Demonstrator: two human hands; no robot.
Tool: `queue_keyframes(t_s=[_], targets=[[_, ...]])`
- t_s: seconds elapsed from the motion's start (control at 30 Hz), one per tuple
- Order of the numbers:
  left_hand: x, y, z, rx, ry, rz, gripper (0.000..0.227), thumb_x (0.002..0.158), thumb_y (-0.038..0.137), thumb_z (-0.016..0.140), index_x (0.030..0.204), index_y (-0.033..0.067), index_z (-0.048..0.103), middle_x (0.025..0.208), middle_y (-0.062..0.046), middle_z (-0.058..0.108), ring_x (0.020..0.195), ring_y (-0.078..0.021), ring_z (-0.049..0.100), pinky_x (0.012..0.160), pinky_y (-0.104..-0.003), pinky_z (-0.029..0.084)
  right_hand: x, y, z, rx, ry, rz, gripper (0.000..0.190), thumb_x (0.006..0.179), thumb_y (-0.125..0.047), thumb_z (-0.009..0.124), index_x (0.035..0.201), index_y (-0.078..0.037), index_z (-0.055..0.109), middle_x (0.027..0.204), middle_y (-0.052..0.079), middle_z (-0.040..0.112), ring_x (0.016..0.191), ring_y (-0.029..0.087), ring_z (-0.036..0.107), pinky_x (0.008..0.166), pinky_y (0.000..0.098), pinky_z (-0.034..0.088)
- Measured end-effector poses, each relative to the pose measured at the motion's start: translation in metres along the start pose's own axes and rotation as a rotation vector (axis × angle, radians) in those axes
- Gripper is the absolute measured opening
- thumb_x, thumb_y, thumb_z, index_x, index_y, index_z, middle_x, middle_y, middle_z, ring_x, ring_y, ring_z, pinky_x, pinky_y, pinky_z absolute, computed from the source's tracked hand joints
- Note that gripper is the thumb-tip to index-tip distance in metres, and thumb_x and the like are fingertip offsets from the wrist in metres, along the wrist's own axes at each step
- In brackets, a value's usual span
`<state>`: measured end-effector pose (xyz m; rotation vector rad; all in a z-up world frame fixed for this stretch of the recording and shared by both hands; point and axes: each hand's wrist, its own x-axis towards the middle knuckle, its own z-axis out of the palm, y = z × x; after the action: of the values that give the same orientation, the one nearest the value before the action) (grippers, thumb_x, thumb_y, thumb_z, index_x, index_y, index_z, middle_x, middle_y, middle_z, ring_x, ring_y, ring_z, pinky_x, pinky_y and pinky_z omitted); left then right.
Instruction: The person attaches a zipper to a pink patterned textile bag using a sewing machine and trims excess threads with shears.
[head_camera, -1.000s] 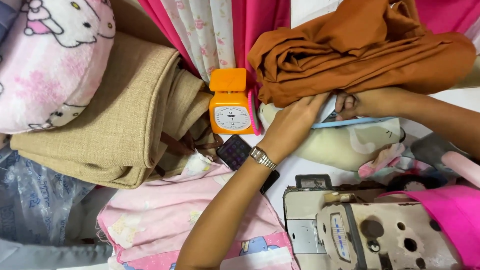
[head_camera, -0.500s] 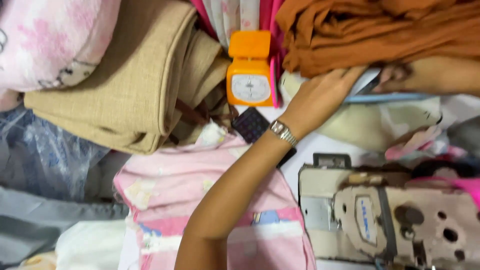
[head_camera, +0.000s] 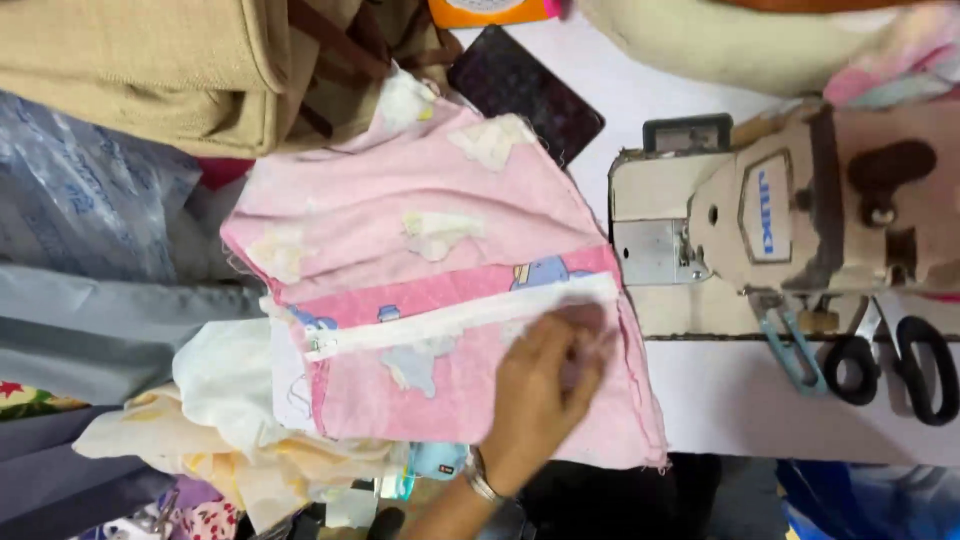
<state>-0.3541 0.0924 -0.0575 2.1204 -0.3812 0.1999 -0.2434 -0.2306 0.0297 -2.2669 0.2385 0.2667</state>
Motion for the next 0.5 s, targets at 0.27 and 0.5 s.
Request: queue_keyframes(t_s=[0.27, 0.5], targets=[[-0.041, 0.017, 0.021, 0.287, -0.041, 0.000, 0.042, 0.103, 0.041, 0.060, 0.114, 0.0000, 0.059, 0.096, -0.012, 0.064, 0.059, -0.0270, 0.061, 0.047, -0.038, 0.048, -0.166, -0.045, 0.097, 0.289, 0.184, 0.208, 0.024, 0.082, 0.008, 0.075, 0.105, 0.010, 0.066, 0.103, 0.025, 0.073, 0.095, 0.035, 0.077, 0.088, 0.0426, 0.064], [-0.026, 0.015, 0.035, 0.400, -0.019, -0.035, 0.050, 0.103, 0.047, 0.049, 0.114, 0.0004, 0.064, 0.097, -0.011, 0.069, 0.051, -0.0226, 0.060, 0.039, -0.034, 0.042, -0.135, 0.041, 0.155, 0.511, -0.073, 0.278, 0.017, 0.083, 0.000, 0.082, 0.098, 0.003, 0.075, 0.091, 0.010, 0.078, 0.076, 0.016, 0.065, 0.070, 0.0327, 0.062]])
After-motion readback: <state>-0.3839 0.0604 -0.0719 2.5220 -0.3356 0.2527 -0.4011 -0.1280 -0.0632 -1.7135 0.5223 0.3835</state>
